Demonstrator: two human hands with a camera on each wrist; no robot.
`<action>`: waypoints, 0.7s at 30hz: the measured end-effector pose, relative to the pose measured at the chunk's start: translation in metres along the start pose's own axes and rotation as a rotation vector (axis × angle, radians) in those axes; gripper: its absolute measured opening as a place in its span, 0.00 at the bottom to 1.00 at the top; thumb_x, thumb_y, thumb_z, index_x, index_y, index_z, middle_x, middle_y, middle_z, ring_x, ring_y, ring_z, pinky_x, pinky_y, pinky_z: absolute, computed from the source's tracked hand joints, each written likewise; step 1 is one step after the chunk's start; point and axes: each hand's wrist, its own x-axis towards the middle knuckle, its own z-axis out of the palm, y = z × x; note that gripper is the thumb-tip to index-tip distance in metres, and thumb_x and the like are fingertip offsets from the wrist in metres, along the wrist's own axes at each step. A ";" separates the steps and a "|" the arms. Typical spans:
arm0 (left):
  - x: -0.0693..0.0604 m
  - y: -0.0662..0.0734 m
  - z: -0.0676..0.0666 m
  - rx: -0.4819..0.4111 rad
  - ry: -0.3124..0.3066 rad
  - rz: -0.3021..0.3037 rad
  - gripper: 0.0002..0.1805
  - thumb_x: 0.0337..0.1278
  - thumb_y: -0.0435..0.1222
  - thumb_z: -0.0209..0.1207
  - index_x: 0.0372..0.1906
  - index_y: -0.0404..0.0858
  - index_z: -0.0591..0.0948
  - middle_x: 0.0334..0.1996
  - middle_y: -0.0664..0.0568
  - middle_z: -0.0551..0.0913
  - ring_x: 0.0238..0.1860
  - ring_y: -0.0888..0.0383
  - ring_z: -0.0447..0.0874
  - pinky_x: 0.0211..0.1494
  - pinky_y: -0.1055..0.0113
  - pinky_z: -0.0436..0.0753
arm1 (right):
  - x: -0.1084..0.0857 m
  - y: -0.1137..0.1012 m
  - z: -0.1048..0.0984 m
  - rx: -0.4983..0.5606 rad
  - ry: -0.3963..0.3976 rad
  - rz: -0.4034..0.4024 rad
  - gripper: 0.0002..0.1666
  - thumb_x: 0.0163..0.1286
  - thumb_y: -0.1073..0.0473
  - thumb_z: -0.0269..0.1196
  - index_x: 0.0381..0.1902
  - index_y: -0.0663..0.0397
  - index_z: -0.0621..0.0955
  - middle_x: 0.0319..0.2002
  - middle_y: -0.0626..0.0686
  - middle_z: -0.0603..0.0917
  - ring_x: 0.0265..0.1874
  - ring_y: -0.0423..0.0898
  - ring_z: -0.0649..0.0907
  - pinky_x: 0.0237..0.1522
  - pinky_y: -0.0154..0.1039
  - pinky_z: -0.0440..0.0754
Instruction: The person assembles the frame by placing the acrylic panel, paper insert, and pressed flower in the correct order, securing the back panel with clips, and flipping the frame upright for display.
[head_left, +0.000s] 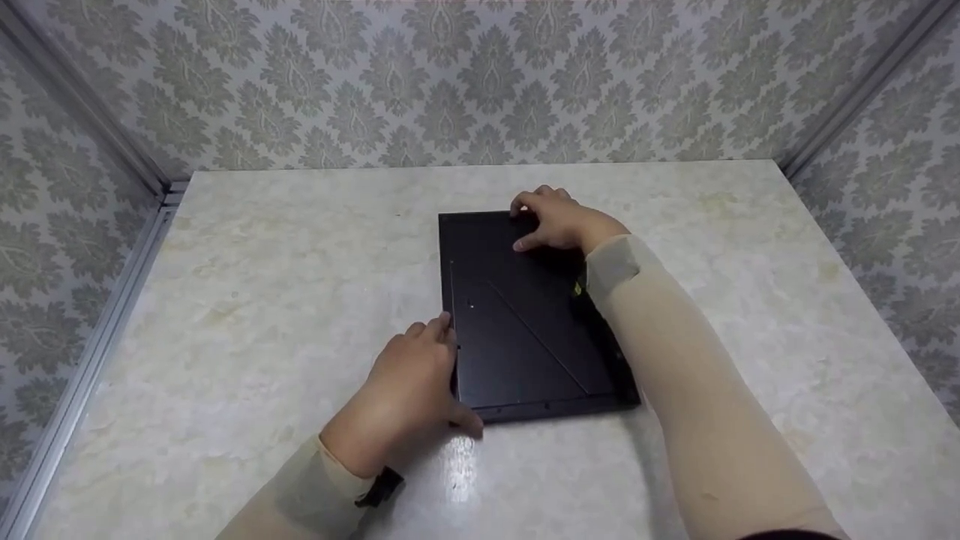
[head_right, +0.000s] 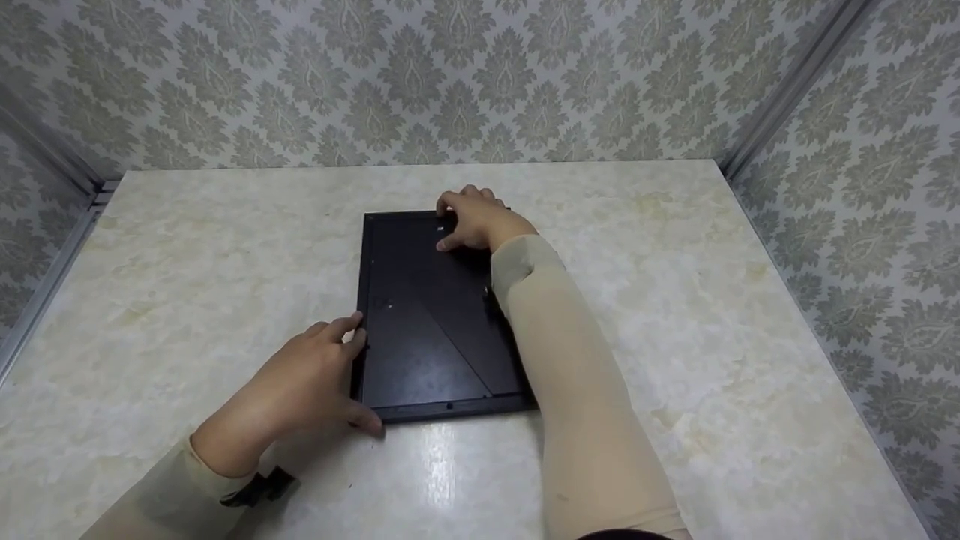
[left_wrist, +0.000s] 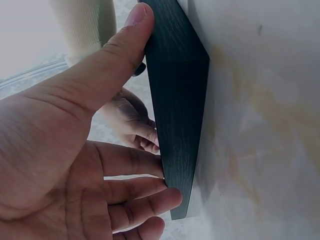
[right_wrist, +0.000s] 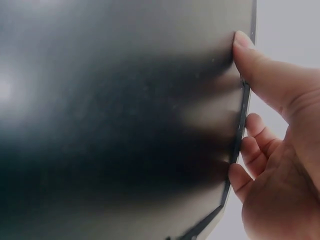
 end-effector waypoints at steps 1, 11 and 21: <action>0.000 0.000 0.000 0.000 -0.001 0.002 0.77 0.26 0.66 0.92 0.82 0.25 0.73 0.86 0.32 0.69 0.77 0.33 0.76 0.76 0.40 0.83 | 0.000 0.001 0.000 0.003 -0.002 0.000 0.36 0.78 0.45 0.76 0.76 0.44 0.75 0.80 0.61 0.68 0.81 0.64 0.64 0.86 0.67 0.63; -0.002 0.000 0.002 -0.021 -0.008 -0.013 0.78 0.26 0.64 0.92 0.83 0.26 0.72 0.87 0.33 0.68 0.79 0.35 0.75 0.78 0.40 0.81 | -0.001 0.004 0.004 -0.001 0.006 -0.023 0.37 0.78 0.45 0.76 0.77 0.44 0.74 0.79 0.61 0.69 0.81 0.64 0.64 0.86 0.67 0.65; -0.001 0.002 0.000 -0.005 -0.020 -0.042 0.77 0.29 0.65 0.91 0.84 0.27 0.71 0.88 0.35 0.66 0.80 0.35 0.73 0.77 0.40 0.80 | 0.002 0.004 0.003 -0.007 0.013 -0.034 0.37 0.78 0.44 0.76 0.77 0.44 0.74 0.79 0.62 0.69 0.80 0.63 0.65 0.86 0.66 0.65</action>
